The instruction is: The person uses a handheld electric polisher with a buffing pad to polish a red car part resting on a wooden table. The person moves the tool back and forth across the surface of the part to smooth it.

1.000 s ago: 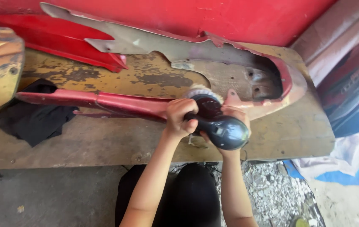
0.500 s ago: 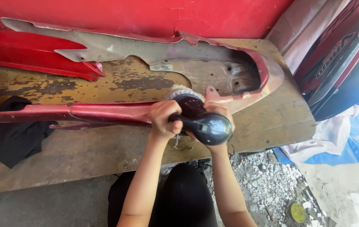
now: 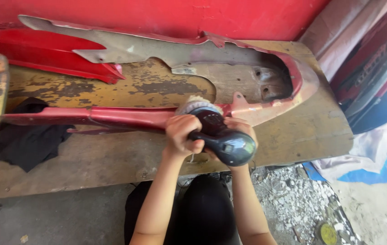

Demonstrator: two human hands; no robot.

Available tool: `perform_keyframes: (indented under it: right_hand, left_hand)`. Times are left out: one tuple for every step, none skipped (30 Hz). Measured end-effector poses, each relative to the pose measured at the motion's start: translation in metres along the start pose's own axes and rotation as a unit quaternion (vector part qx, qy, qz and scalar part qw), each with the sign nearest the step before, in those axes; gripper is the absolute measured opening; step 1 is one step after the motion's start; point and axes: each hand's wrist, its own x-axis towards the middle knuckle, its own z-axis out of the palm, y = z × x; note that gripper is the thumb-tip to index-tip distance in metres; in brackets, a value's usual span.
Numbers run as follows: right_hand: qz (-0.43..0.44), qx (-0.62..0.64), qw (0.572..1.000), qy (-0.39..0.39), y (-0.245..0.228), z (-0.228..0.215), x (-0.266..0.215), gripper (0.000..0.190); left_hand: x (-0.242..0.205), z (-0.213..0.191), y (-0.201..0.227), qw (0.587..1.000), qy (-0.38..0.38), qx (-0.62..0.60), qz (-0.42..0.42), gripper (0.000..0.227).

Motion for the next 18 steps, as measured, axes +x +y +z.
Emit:
perform_keyframes:
  right_hand:
    - [-0.001,0.006,1.000,-0.003,0.004,0.002,-0.001,0.073]
    - [0.003,-0.006,1.000,0.013,0.009,0.004,-0.001,0.074]
    - [0.007,-0.018,0.999,0.028,0.014,0.006,-0.002,0.074]
    - [0.005,-0.010,1.000,0.023,0.014,0.012,0.001,0.074]
    - [-0.001,-0.026,1.000,0.008,0.014,0.019,0.004,0.079]
    - [-0.006,-0.042,0.999,-0.008,0.014,0.024,0.006,0.083]
    - [-0.008,-0.034,0.999,-0.013,0.010,0.031,0.009,0.083]
    - [-0.012,-0.044,0.999,-0.020,0.006,0.036,0.010,0.079]
    - [-0.017,-0.053,0.998,-0.028,0.003,0.041,0.011,0.075]
    - [-0.017,-0.047,0.998,-0.033,0.000,0.041,0.008,0.075]
    - [-0.014,-0.035,0.999,-0.035,-0.002,0.042,0.006,0.077]
    - [-0.011,-0.025,0.999,-0.037,-0.005,0.041,0.003,0.079]
    - [-0.010,-0.021,0.999,-0.040,-0.002,0.039,-0.001,0.079]
    - [-0.020,-0.011,0.999,-0.031,0.002,0.036,-0.005,0.080]
    - [-0.030,-0.002,0.999,-0.022,0.005,0.033,-0.009,0.080]
    - [-0.031,0.000,0.999,-0.024,0.009,0.032,-0.011,0.080]
    - [-0.044,0.010,0.999,-0.008,0.013,0.032,-0.014,0.082]
    - [-0.057,0.020,0.998,0.009,0.017,0.031,-0.015,0.083]
  left_hand:
    - [0.006,-0.003,0.003,1.000,0.003,0.006,0.000,0.077]
    - [0.013,-0.005,0.006,1.000,-0.013,0.005,0.000,0.075]
    - [0.020,-0.008,0.009,1.000,-0.028,0.003,-0.001,0.073]
    - [0.020,-0.013,0.006,1.000,-0.023,0.011,-0.001,0.073]
    - [0.021,-0.019,0.002,1.000,-0.019,0.015,-0.004,0.072]
    - [0.021,-0.025,0.000,1.000,-0.014,0.018,-0.007,0.071]
    - [0.020,-0.032,-0.001,1.000,-0.009,0.027,-0.008,0.071]
    - [0.019,-0.039,-0.001,1.000,0.000,0.023,-0.014,0.072]
    - [0.017,-0.045,-0.001,1.000,0.010,0.018,-0.020,0.073]
    - [0.014,-0.048,0.001,0.999,0.013,0.025,-0.023,0.073]
    - [0.010,-0.050,0.003,0.999,0.022,0.030,-0.017,0.072]
    - [0.007,-0.052,0.004,0.999,0.029,0.033,-0.012,0.071]
    - [0.005,-0.051,0.008,0.999,0.032,0.038,-0.013,0.071]
    - [0.004,-0.049,0.012,0.999,0.029,0.031,-0.003,0.070]
    - [0.003,-0.047,0.016,0.999,0.027,0.023,0.008,0.069]
    - [0.003,-0.047,0.018,0.999,0.030,0.026,0.008,0.069]
    - [0.003,-0.046,0.020,0.999,0.023,0.024,0.019,0.068]
    - [0.003,-0.045,0.022,0.999,0.016,0.022,0.030,0.067]
